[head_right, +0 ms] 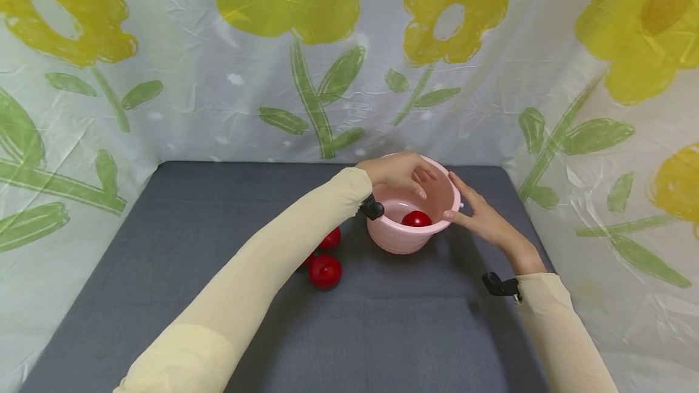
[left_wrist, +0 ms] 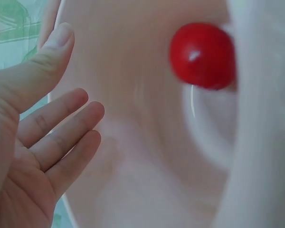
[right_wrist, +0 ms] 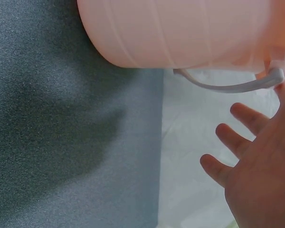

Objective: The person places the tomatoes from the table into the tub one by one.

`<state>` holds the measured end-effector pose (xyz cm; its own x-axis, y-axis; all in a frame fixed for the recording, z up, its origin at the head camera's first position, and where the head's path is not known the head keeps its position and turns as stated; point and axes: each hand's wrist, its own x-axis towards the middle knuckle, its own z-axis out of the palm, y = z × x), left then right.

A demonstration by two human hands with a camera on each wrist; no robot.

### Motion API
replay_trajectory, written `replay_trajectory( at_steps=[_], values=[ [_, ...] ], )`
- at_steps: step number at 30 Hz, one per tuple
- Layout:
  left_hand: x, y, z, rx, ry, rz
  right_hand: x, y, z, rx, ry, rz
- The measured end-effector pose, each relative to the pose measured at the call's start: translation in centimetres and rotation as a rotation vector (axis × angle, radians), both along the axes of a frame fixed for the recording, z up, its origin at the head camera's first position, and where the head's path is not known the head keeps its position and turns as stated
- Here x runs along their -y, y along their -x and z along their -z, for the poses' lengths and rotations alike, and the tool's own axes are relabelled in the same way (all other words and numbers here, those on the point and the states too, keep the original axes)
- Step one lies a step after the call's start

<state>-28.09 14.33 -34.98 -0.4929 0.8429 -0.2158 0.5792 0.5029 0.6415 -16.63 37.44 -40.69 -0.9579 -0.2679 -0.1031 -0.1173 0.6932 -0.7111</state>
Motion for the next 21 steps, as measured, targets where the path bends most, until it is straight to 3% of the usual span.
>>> replay_trajectory(
  at_steps=[5, 10, 15, 21],
  values=[
    [0.5, 1.0, -0.4, -0.006, -0.036, 0.012, 0.2, 0.1, 0.0, 0.003, 0.003, -0.009],
    [1.7, 1.8, -1.4, -0.018, -0.082, 0.014, 0.2, 0.2, 0.1, 0.017, 0.000, -0.002],
    [3.9, 2.2, -3.2, -0.053, -0.141, -0.002, 0.2, 0.2, 0.2, 0.019, 0.007, 0.002],
    [7.5, 2.9, -5.0, -0.085, -0.172, -0.073, 0.0, 0.0, 0.0, 0.019, 0.035, 0.000]
  ],
)
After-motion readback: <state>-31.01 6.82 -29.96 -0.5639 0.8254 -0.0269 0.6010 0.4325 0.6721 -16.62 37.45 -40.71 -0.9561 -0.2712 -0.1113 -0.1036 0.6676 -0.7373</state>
